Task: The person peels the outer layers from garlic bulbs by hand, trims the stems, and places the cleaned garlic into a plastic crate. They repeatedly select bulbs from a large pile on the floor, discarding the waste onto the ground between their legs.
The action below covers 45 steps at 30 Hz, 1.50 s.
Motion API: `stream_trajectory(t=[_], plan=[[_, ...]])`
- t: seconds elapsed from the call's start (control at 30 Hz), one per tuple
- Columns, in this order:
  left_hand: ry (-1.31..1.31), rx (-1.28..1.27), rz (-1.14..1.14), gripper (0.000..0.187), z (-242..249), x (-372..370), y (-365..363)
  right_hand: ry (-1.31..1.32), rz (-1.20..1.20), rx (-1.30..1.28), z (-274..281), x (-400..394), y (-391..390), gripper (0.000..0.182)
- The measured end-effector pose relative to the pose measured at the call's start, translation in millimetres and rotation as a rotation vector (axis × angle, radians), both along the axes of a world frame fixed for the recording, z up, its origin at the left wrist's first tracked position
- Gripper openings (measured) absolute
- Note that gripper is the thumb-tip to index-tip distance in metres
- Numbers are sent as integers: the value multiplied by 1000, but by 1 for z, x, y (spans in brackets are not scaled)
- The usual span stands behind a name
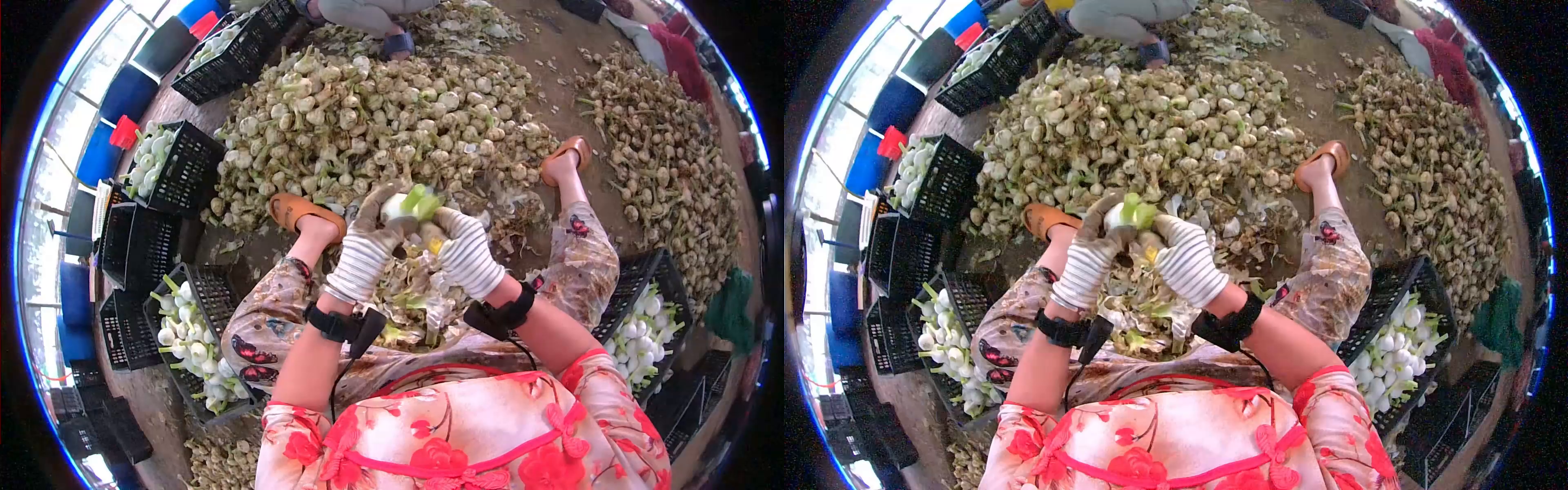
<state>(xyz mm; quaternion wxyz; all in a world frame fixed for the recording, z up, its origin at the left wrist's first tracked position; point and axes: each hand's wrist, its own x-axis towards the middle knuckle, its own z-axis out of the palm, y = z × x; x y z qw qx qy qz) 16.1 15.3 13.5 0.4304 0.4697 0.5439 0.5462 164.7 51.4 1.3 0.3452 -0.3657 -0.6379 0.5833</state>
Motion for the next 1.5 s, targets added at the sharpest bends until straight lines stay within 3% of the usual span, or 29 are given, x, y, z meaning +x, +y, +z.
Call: stream_trajectory(t=[0.1,0.17,0.23,0.3,0.33,0.43,0.57,0.6,0.7,0.83,0.87,0.97,1.1,1.2,1.3,1.37,1.43,1.5], plan=[[-442,-83,71,50,8,-6,-7,131,68,-196,21,7,0,24],[-637,-85,-21,54,5,-16,-13,182,-142,-139,5,13,21,23],[-685,-75,-106,55,9,-19,-15,-343,-70,138,-16,26,60,23],[-634,-81,-104,58,8,-18,-13,-852,343,303,0,30,67,30],[-594,-101,-88,59,9,-17,-12,-922,342,291,7,30,64,37],[-504,-186,-89,58,8,-14,-14,-140,214,168,23,21,47,36],[-489,-291,-156,51,22,-9,-17,-4,323,-278,36,15,45,32],[-530,-279,-175,50,21,-11,-18,-2,277,-139,29,15,49,29],[-576,-254,-234,52,15,-16,-17,41,317,-477,37,21,50,27],[-619,-324,-300,57,11,-16,-16,-221,281,79,37,22,36,23],[-649,-337,-322,58,12,-15,-15,-182,252,109,37,22,32,19],[-663,-167,-199,58,-1,-6,-13,-128,106,-162,22,17,25,15],[-453,-74,6,38,-6,9,-10,-162,-76,209,5,1,10,13],[-432,-138,116,26,-11,7,-8,-216,-21,373,0,-3,11,11],[-505,-74,110,23,-7,2,-12,10,-107,103,-7,-3,35,10],[-475,5,62,26,-10,-4,-12,-250,-211,120,-24,6,67,8],[-661,-10,36,33,0,-5,-12,-687,-49,323,-50,17,75,10],[-708,-56,10,38,-6,-11,-10,-245,127,137,-54,23,60,24]])
